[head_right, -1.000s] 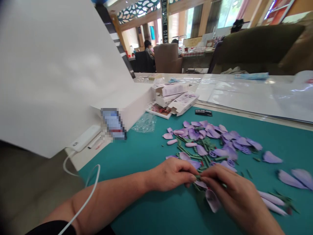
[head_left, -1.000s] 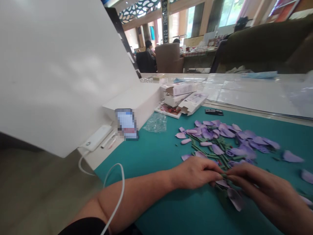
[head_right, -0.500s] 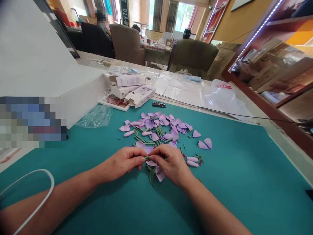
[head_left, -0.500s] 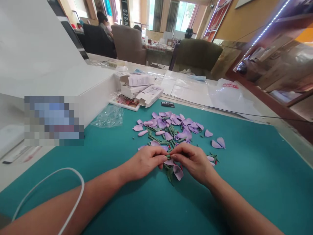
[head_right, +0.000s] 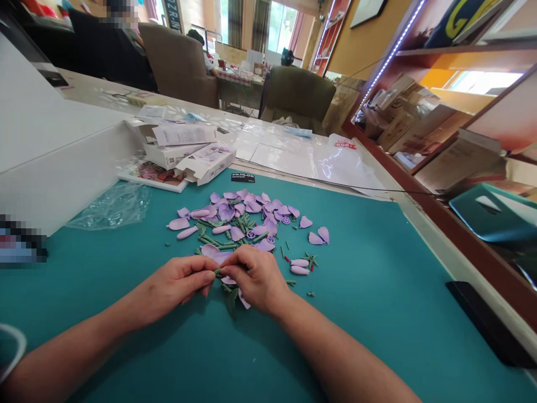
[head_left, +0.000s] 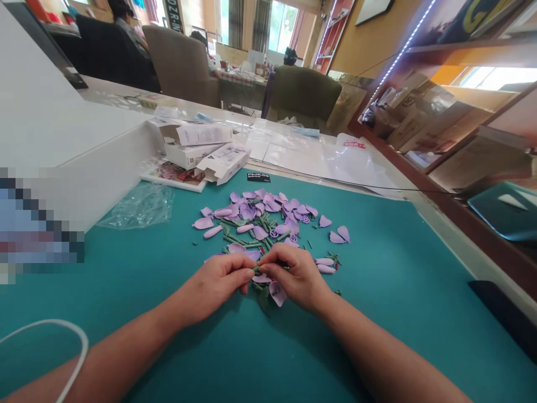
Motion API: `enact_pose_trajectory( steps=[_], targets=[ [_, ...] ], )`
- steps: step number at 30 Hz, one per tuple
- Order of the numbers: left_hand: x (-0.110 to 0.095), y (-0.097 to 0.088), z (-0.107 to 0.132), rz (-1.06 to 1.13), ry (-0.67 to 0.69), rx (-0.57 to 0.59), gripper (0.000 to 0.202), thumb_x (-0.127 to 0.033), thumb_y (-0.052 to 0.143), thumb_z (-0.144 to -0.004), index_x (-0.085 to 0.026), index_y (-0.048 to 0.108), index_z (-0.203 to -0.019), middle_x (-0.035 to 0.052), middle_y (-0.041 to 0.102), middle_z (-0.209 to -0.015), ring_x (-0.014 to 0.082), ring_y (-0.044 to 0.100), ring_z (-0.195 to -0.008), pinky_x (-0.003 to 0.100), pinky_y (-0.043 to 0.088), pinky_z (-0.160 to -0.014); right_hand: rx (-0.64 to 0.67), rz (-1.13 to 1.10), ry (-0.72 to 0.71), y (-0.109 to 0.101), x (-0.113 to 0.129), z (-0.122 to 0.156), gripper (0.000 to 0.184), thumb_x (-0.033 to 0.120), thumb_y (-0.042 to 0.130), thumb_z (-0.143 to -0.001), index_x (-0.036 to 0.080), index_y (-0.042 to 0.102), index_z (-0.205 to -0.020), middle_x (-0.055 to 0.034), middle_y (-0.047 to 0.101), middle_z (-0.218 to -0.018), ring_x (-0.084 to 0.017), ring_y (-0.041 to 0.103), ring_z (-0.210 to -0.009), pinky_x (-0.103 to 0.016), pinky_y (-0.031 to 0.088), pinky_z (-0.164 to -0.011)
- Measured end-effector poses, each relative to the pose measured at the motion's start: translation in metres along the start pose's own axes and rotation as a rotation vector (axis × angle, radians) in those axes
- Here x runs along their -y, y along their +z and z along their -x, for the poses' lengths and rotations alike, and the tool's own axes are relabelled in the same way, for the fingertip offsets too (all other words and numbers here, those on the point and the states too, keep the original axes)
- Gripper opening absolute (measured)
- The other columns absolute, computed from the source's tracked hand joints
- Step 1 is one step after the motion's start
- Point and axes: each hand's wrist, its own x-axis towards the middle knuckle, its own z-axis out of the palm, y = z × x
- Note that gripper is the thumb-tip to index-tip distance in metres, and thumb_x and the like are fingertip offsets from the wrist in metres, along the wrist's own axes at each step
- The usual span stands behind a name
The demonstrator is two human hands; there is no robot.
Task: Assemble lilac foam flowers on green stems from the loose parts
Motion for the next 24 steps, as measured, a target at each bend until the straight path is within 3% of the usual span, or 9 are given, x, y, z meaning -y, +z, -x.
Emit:
enact_pose_trajectory(
  steps=[3,5,8,10,15,24],
  targets=[
    [0.001,0.000,-0.001,0.044,-0.021,0.026,0.031,-0.042,0.051,-0.079,-0.015,0.064,-0.087,-0.0018,0.056,-0.064,0.0101,0.042,-0.052,0.024,0.033,-0.051,0.081,-0.081,0.051,-0.010,-0.005,-0.003,0.011,0.022,0.060,-0.083,0.019,0.067,-0.076,0.0000,0.068,-0.070,-0.012,0.061,-0.064,-0.022,0.045,-0.058],
    [0.003,0.000,-0.002,0.085,-0.030,0.027,0.035,-0.043,0.052,-0.080,-0.014,0.063,-0.094,-0.0017,0.057,-0.065,0.0092,0.041,-0.051,0.024,0.033,-0.050,0.056,-0.082,0.069,-0.021,-0.014,-0.007,0.018,0.028,0.054,-0.089,0.019,0.069,-0.084,-0.0018,0.069,-0.074,-0.014,0.063,-0.067,-0.024,0.048,-0.060],
    [0.005,0.000,-0.004,0.133,-0.047,0.003,0.040,-0.043,0.052,-0.080,-0.012,0.061,-0.104,-0.0013,0.059,-0.067,0.0085,0.041,-0.051,0.023,0.031,-0.049,-0.143,0.146,0.070,-0.037,-0.037,-0.013,0.023,0.028,0.049,-0.091,0.018,0.069,-0.095,-0.0057,0.070,-0.084,-0.017,0.064,-0.075,-0.028,0.050,-0.068],
    [0.006,0.000,-0.004,0.148,-0.057,0.005,0.041,-0.043,0.052,-0.080,-0.012,0.060,-0.106,-0.0014,0.059,-0.068,0.0082,0.040,-0.051,0.023,0.030,-0.049,-0.189,0.383,0.063,-0.043,-0.051,-0.017,0.025,0.023,0.047,-0.092,0.016,0.070,-0.100,-0.0094,0.069,-0.095,-0.020,0.064,-0.084,-0.031,0.050,-0.074],
    [0.007,0.000,-0.005,0.131,-0.057,0.023,0.041,-0.044,0.052,-0.080,-0.013,0.061,-0.105,-0.0016,0.059,-0.069,0.0087,0.040,-0.051,0.024,0.031,-0.050,-0.023,0.745,-0.008,-0.035,-0.067,-0.020,0.031,0.017,0.043,-0.094,0.017,0.069,-0.111,-0.0108,0.067,-0.112,-0.026,0.056,-0.102,-0.035,0.044,-0.090],
    [0.011,0.000,-0.005,0.053,-0.031,0.047,0.042,-0.046,0.051,-0.081,-0.014,0.061,-0.107,-0.0007,0.061,-0.071,0.0095,0.042,-0.052,0.024,0.034,-0.051,0.173,0.984,0.006,-0.031,-0.059,-0.022,0.028,0.015,0.044,-0.093,0.019,0.070,-0.101,-0.0097,0.069,-0.096,-0.026,0.054,-0.091,-0.035,0.041,-0.081]
  ],
)
